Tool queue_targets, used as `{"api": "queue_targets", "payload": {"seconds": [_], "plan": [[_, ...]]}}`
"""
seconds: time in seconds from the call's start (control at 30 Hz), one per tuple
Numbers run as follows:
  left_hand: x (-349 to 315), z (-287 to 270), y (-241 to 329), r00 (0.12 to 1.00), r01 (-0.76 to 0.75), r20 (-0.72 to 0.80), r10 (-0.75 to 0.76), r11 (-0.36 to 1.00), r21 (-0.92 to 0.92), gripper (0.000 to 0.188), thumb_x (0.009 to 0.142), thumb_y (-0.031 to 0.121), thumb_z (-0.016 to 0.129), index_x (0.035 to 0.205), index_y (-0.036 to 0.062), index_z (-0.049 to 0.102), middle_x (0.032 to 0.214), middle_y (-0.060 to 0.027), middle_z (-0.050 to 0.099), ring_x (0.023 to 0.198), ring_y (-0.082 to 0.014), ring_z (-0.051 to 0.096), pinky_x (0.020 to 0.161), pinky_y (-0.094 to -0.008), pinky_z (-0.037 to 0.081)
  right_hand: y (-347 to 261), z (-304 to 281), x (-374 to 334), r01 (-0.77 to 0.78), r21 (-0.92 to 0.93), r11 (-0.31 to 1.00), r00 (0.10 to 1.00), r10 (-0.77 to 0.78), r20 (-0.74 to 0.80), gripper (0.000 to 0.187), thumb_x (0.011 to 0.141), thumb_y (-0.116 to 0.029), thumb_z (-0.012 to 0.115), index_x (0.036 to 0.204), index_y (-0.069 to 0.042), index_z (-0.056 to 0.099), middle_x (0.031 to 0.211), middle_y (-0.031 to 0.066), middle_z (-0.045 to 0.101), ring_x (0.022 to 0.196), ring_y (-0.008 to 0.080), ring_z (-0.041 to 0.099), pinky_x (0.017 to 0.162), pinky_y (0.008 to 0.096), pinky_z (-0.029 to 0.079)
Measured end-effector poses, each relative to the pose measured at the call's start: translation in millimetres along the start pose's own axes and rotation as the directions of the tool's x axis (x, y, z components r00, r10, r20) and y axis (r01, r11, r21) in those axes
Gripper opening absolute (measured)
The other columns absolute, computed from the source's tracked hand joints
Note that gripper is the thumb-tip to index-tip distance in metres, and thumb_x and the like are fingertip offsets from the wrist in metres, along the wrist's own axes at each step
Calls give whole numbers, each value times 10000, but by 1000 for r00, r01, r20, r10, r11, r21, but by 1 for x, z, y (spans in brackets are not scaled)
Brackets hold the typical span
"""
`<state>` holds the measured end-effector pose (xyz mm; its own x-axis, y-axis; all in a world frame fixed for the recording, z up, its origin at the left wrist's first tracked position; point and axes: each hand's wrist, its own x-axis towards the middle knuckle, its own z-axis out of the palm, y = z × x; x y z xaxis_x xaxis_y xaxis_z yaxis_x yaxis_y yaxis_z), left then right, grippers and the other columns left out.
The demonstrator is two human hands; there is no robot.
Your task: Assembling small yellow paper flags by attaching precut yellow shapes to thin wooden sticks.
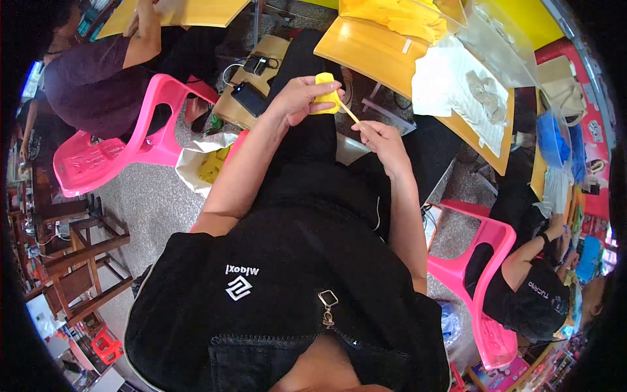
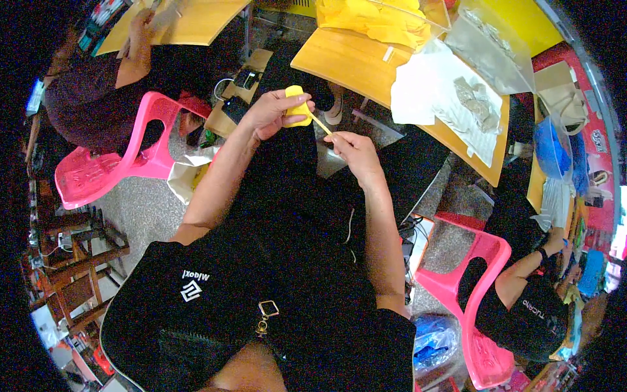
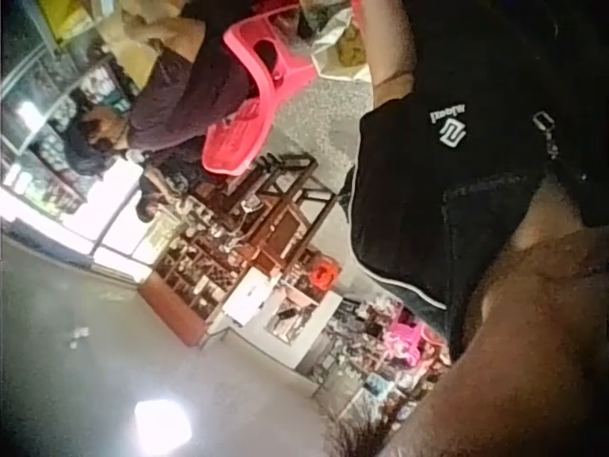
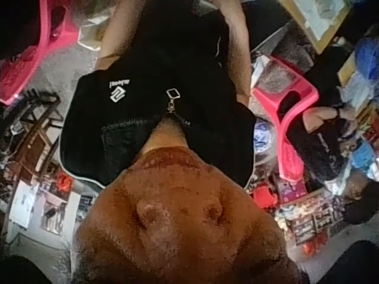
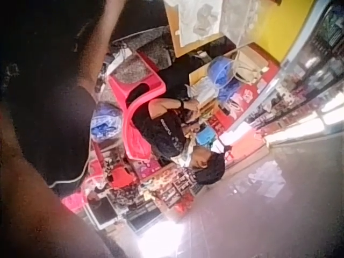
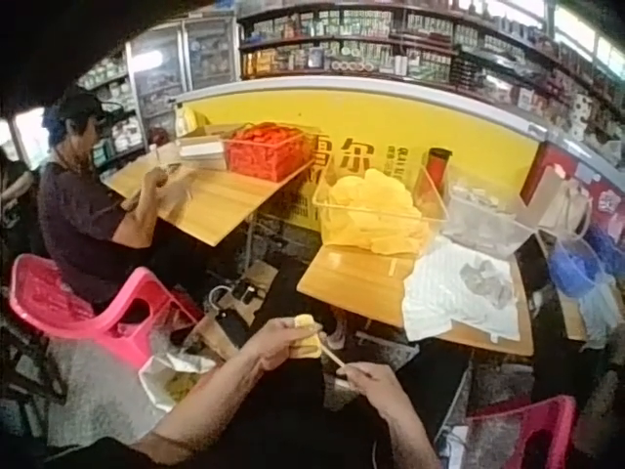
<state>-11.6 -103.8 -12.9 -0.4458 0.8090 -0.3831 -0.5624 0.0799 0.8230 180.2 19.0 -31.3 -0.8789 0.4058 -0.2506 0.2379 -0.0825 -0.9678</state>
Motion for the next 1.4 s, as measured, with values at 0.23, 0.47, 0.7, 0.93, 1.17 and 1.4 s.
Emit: {"api": "queue_targets", "payload": {"seconds": [0.23,0.47,0.7,0.93,1.17,1.4], "plan": [[2,-1,1,1000,15,-28,-14,1000,11,227,812,207,680,957,34,650,899,-63,663,837,-135,638,703,-242,532,6,19,2,-43,132,990,996,53,-74,209,892,-174,538,897,-11,668,661,-32,503,587,55,415,536,203,317],[2,2,3,998,-58,5,58,998,3,312,897,283,556,1072,28,591,953,-98,653,869,-165,637,729,-264,530,6,35,3,-187,463,866,981,185,50,214,918,-194,521,955,3,596,656,-55,442,490,5,314,411,159,222],[8,4,4,985,-174,1,175,976,-132,330,966,270,381,1191,50,478,1062,-146,616,931,-226,622,758,-342,535,3,36,2,-94,511,854,990,132,-39,209,913,-206,529,938,-11,598,661,-56,460,492,12,317,434,158,220],[10,11,8,987,-160,-27,158,960,-230,292,950,240,426,1146,45,521,1035,-108,621,933,-222,621,751,-352,543,4,37,2,-87,574,814,989,138,-46,210,909,-219,535,936,-23,604,666,-60,458,511,11,325,451,163,232],[11,-5,7,987,-163,-47,157,971,-175,265,912,223,524,1086,28,571,976,-55,627,865,-161,623,682,-286,551,4,31,4,-168,470,867,985,162,53,223,915,-216,524,943,-13,610,657,-58,453,487,11,311,424,164,218],[12,-10,3,971,-212,-140,195,971,-114,279,896,259,556,1073,45,582,961,-48,627,817,-145,611,672,-291,537,0,32,3,-92,428,899,992,119,-38,236,916,-218,527,958,-5,618,658,-58,463,504,15,340,443,170,240]]}}
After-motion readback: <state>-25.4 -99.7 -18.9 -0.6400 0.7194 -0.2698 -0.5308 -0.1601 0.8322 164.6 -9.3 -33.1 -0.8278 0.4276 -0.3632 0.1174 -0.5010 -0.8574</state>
